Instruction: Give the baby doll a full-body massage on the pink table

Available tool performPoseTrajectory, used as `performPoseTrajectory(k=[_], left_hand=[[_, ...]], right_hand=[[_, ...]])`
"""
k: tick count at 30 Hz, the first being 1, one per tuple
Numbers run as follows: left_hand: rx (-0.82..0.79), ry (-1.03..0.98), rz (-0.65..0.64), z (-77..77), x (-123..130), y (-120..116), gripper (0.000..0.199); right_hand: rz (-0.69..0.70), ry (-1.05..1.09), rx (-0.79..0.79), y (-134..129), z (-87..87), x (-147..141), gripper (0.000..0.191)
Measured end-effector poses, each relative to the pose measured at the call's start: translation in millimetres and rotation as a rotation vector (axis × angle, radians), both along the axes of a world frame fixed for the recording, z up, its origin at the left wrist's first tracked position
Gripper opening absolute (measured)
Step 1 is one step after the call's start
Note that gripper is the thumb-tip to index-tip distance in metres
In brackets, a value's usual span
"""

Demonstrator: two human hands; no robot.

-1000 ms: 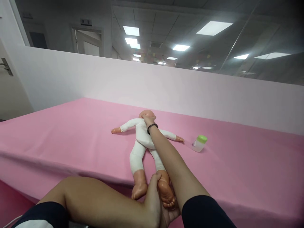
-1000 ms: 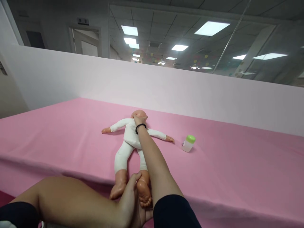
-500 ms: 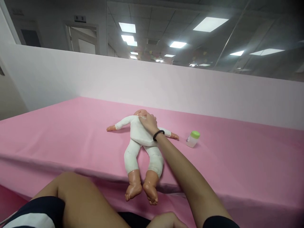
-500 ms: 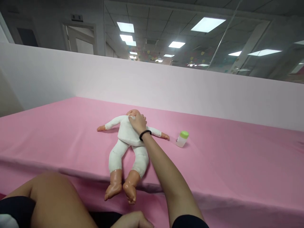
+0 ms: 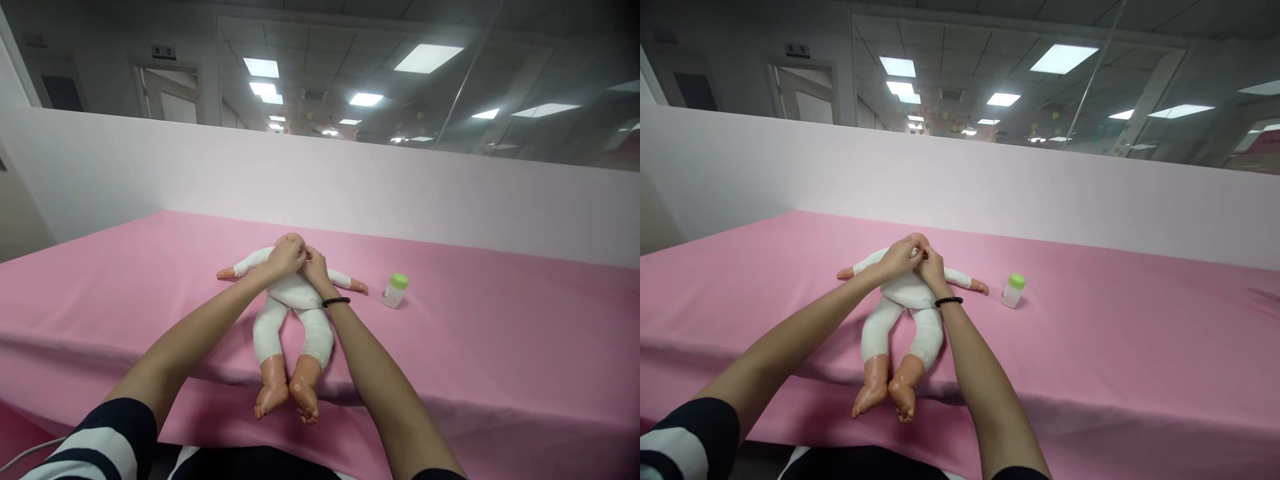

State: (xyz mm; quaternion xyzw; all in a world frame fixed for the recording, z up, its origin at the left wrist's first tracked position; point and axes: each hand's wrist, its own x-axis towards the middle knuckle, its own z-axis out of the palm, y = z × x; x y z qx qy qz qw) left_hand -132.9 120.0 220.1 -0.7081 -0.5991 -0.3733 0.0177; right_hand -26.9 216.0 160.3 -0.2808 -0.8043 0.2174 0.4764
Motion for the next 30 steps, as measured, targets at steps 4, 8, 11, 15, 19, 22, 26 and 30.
performPoseTrajectory(k=[4,8,11,15,19,22,26,30], left_hand=[[0.057,0.028,0.083,-42.3,-42,28,0.026],[0.045,0.092,0.09,-62.7,-56,33,0.029],[0.02,0.142,0.067,-64.7,-56,37,0.03],[0.017,0.2,0.028,-61.5,-55,41,0.032],[0.019,0.256,0.017,-56.2,-52,39,0.038],[-0.009,0.3,0.026,-50.4,-47,31,0.038],[-0.088,0.355,0.042,-40.8,-39,15,0.035],[-0.206,0.39,0.073,-31.1,-30,4,0.03]], right_hand=[[0.019,0.014,-0.018,7,-6.3,10,0.017],[0.093,-0.052,0.012,6,-11.6,12,0.018],[0.097,-0.125,0.029,4,-10.2,11,0.018],[0.06,-0.218,0.023,5,-3.6,5,0.017],[0.037,-0.272,0.021,0,3.6,2,0.018],[0.052,-0.297,0.028,-10,10.1,7,0.014],[0.116,-0.337,0.036,-27,20.4,17,0.014],[0.167,-0.396,0.012,-40,25.4,20,0.014]])
